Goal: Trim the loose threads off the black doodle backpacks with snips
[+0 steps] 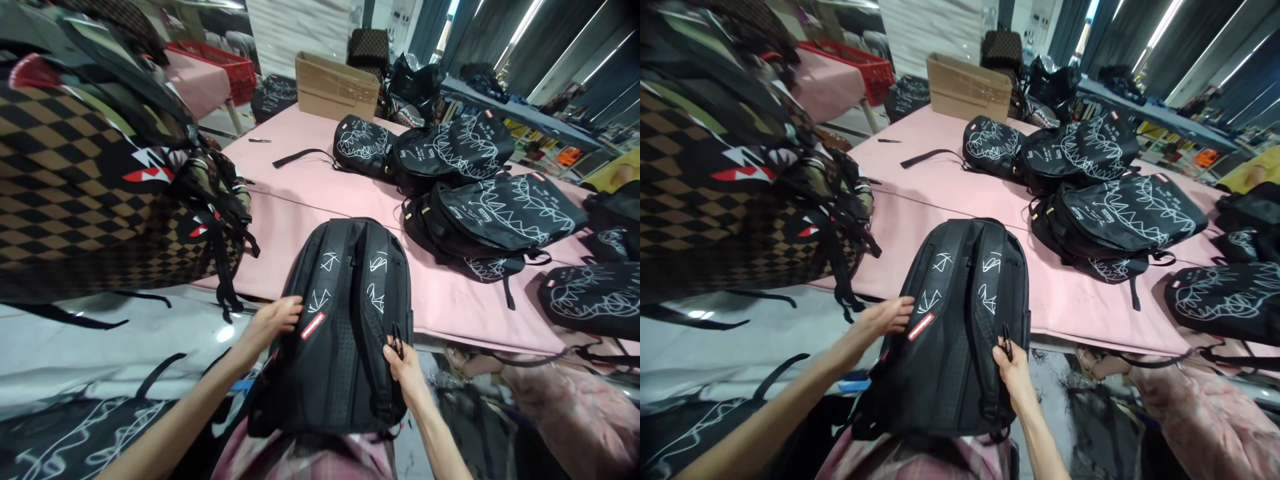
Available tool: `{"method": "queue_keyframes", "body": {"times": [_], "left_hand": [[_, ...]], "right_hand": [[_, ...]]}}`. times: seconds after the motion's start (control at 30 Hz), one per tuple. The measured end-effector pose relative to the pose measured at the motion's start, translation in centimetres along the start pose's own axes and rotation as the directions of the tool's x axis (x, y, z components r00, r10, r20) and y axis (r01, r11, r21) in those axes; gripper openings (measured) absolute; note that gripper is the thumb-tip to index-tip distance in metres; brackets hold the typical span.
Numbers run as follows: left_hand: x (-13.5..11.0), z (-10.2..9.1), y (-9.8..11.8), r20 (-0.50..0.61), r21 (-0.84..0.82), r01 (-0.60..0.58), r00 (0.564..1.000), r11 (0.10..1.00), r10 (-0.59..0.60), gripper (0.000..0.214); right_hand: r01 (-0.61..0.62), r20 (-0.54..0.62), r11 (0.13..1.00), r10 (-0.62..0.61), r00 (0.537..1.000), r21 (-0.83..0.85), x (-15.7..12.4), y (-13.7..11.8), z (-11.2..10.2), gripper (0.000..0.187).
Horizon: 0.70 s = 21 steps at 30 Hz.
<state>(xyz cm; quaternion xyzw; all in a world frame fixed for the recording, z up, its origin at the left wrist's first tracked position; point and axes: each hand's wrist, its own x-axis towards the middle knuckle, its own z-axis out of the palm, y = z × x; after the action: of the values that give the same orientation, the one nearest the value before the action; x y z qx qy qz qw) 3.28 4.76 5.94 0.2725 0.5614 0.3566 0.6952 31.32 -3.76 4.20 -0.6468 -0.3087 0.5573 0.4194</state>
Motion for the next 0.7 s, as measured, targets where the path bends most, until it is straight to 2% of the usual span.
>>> {"method": "queue_keyframes", "body": {"times": [0.07,0.1,0.17,0.27,0.33,0.37,0.43,0.5,0.57,0.7], "left_hand": [[1.5,-0.7,2.4,-0.126,0.075,-0.114,0.984,0.991,0.123,0.031],[2.4,-0.7,3.6,-0.154,0.116,-0.156,0.973,0.981,0.173,0.031],[4.1,-0.1,5.8,-0.151,0.149,-0.225,0.957,0.963,0.247,0.031],[7.3,2.3,8.3,-0.107,0.175,-0.358,0.919,0.917,0.380,0.033],[9.7,4.0,9.5,-0.074,0.218,-0.381,0.912,0.899,0.404,0.036],[10.8,4.8,9.9,-0.073,0.253,-0.370,0.914,0.894,0.399,0.038],[13.0,5.8,10.5,-0.124,0.335,-0.349,0.904,0.875,0.409,0.039],[14.6,6.1,10.7,-0.172,0.399,-0.357,0.876,0.845,0.451,0.034],[15.6,5.8,10.8,-0.160,0.414,-0.369,0.871,0.832,0.465,0.026],[16.0,4.9,10.7,-0.078,0.359,-0.386,0.895,0.850,0.439,0.015]], "right_hand": [[0.030,-0.008,0.999,-0.030,1.000,-0.042,0.6,-0.4,-0.1,0.045],[0.053,-0.004,0.996,-0.054,0.999,-0.075,1.0,-0.5,-0.1,0.043],[0.111,0.036,0.981,-0.107,0.994,-0.161,1.4,-0.4,0.0,0.037],[0.191,0.119,0.932,-0.161,0.980,-0.309,1.3,-0.1,-0.3,0.030],[0.252,0.081,0.861,-0.242,0.967,-0.442,0.8,-0.5,-0.8,0.032],[0.289,0.038,0.809,-0.315,0.948,-0.512,0.6,-1.0,-1.1,0.035],[0.362,-0.012,0.690,-0.473,0.881,-0.627,0.5,-2.5,-1.6,0.039],[0.430,0.023,0.602,-0.563,0.826,-0.672,1.1,-4.3,-1.6,0.037],[0.482,0.082,0.574,-0.583,0.808,-0.661,2.4,-6.3,-1.1,0.034],[0.542,0.153,0.596,-0.578,0.802,-0.592,6.6,-9.8,1.3,0.033]]}}
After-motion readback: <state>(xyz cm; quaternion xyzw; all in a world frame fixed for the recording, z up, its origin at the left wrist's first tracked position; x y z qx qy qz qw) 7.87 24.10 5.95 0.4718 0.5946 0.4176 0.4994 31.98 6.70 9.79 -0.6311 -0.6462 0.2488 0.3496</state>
